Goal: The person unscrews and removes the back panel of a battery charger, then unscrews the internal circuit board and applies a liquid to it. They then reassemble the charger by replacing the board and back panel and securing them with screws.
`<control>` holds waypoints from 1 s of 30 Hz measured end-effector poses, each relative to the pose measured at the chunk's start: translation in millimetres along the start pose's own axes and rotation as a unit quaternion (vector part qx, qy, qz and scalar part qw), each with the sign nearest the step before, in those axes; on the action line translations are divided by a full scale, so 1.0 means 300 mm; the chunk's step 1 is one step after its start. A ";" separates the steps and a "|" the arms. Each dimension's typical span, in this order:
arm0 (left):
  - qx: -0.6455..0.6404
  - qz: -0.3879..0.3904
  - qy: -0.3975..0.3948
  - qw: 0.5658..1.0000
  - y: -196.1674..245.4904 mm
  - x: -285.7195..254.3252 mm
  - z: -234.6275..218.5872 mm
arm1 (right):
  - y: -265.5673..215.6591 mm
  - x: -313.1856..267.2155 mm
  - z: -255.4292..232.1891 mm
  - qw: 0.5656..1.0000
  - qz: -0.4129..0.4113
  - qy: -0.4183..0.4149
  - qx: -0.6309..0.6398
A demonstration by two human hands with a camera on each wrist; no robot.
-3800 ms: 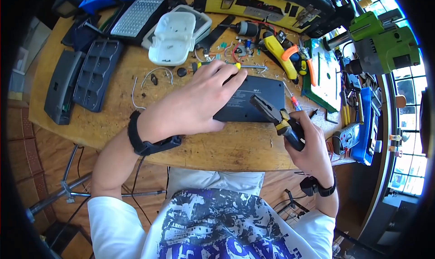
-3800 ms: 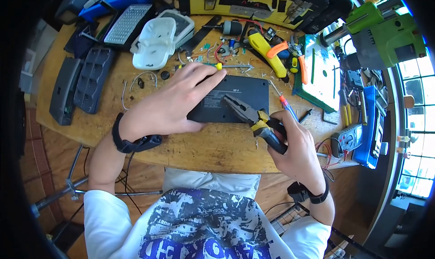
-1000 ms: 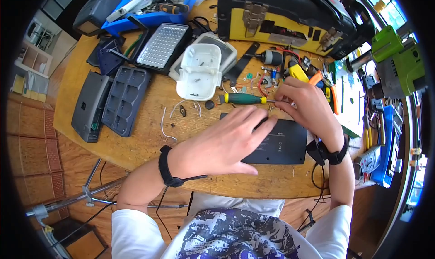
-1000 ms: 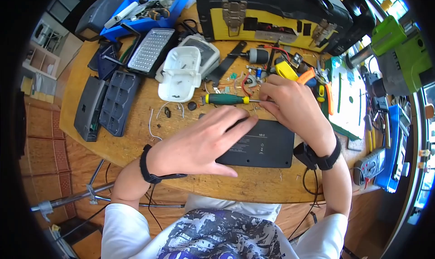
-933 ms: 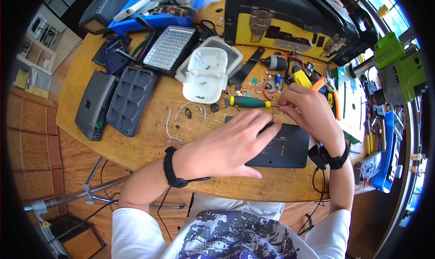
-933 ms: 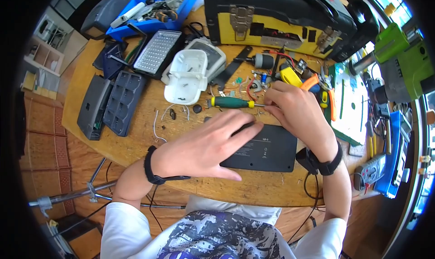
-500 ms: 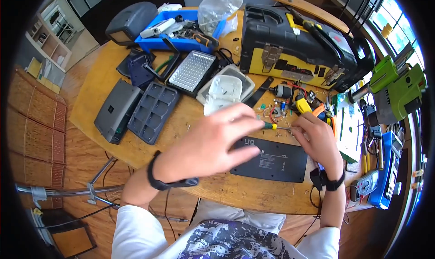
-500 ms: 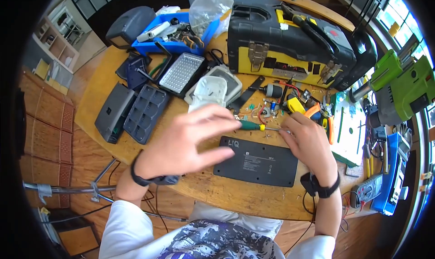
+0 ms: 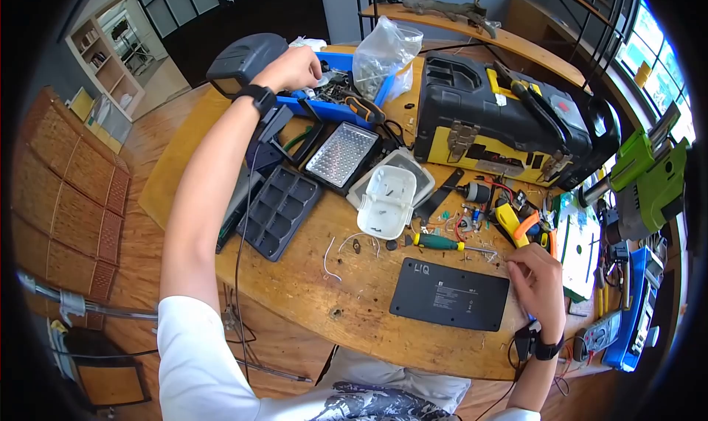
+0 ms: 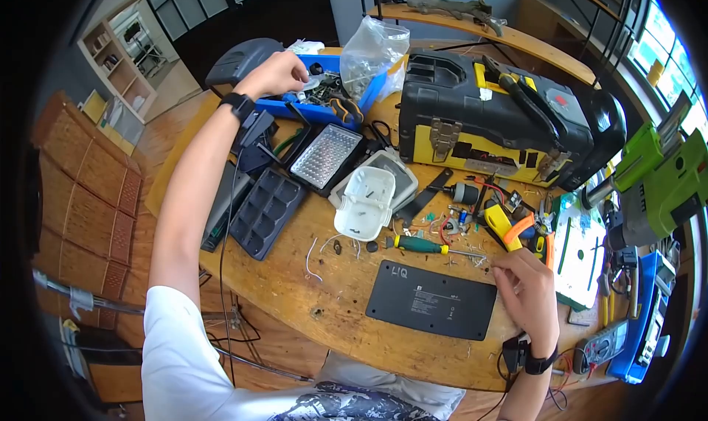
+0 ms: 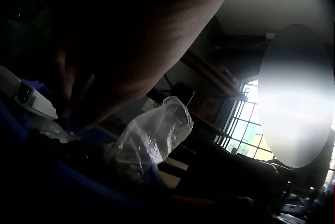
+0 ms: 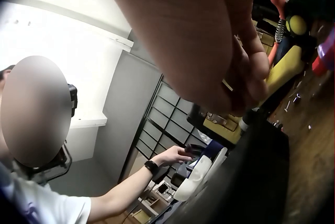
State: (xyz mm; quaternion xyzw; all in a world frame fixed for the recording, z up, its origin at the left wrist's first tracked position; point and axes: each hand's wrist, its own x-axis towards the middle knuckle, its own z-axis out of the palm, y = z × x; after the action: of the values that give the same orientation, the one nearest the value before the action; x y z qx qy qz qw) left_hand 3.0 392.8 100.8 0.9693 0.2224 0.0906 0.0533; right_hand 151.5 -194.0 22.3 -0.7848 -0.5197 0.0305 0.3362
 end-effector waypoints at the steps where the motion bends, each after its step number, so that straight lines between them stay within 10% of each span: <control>1: 0.006 0.001 -0.008 1.000 -0.007 0.028 0.017 | 0.003 0.002 0.001 1.000 0.003 0.001 0.006; 13: 0.046 0.069 -0.171 0.982 -0.029 0.192 0.121 | 0.013 0.016 -0.009 0.998 0.061 -0.026 0.024; 20: 0.106 0.092 -0.041 0.989 -0.075 0.202 0.152 | 0.031 0.021 -0.008 0.993 0.115 -0.040 0.011; 30: 0.143 0.056 -0.120 0.981 -0.043 0.222 0.113 | 0.034 0.033 0.012 0.990 0.131 -0.049 0.012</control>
State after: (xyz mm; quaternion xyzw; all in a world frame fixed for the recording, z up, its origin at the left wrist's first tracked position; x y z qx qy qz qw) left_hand 63.3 431.5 75.8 0.9816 0.1708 -0.0560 -0.0643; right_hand 162.7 -186.4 16.9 -0.8398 -0.4277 0.1188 0.3126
